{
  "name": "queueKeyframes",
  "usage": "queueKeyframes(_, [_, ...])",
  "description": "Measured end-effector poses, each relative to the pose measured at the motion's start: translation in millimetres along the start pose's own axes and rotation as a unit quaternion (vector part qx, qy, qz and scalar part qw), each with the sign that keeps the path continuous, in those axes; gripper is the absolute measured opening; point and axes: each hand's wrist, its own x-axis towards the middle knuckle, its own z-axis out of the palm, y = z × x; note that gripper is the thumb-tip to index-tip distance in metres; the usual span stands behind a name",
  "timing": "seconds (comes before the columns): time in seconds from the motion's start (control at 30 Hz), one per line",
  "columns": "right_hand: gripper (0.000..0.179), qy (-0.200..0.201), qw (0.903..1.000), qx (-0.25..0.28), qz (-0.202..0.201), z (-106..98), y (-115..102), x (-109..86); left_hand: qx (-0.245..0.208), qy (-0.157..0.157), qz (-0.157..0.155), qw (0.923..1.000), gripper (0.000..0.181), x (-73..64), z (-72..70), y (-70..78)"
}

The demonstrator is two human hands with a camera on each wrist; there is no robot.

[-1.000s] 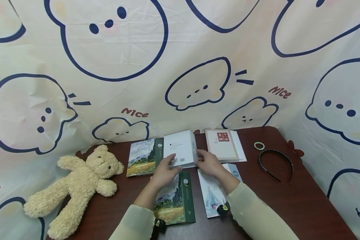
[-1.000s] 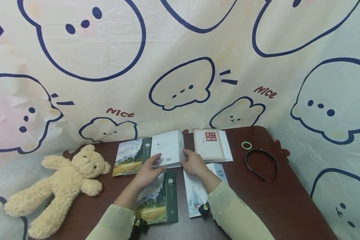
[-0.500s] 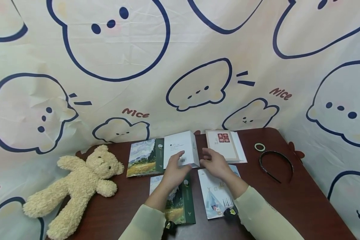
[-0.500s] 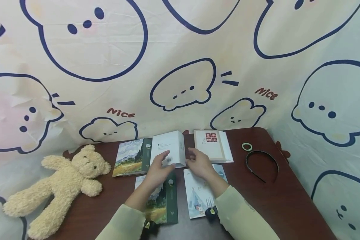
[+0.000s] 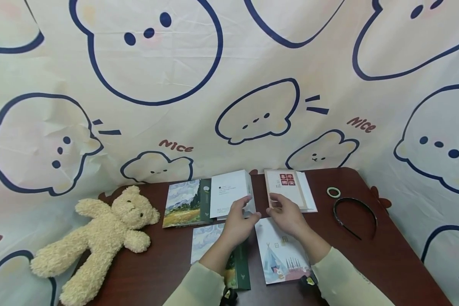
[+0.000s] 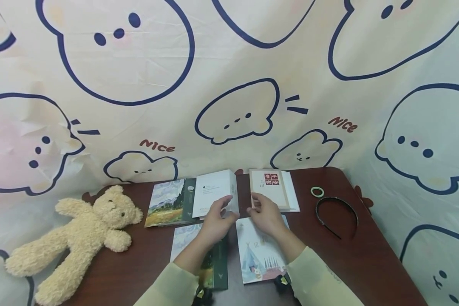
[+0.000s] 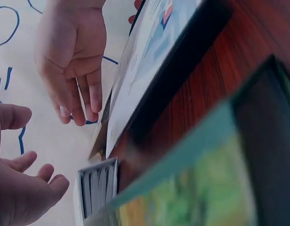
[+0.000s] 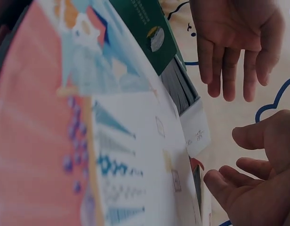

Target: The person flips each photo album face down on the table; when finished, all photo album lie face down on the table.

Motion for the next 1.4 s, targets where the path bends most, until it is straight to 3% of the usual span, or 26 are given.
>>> queueKeyframes(0.2, [0.054, 0.012, 0.9998, -0.012, -0.014, -11, 5, -4.0, -0.032, -0.026, 0.007, 0.9991, 0.061, 0.8, 10.9, 3.1])
queueKeyframes(0.37, [0.055, 0.014, 0.9993, -0.033, -0.006, -20, 10, -5.6, -0.059, -0.034, -0.007, 0.9977, 0.059, 3.6, 19.1, 5.0])
queueKeyframes(0.6, [0.057, 0.019, 0.9979, -0.061, 0.009, -30, 18, -6.0, -0.062, -0.039, -0.047, 0.9961, 0.062, 10.7, 29.2, 4.4])
queueKeyframes(1.07, [0.061, 0.029, 0.9938, -0.088, 0.061, -49, 47, -0.8, -0.078, -0.057, -0.073, 0.9926, 0.067, 21.9, 45.3, 2.4])
queueKeyframes(1.4, [0.064, 0.037, 0.9906, -0.115, 0.064, -55, 63, 7.7, -0.104, -0.078, -0.085, 0.9879, 0.071, 31.1, 53.1, 3.7])
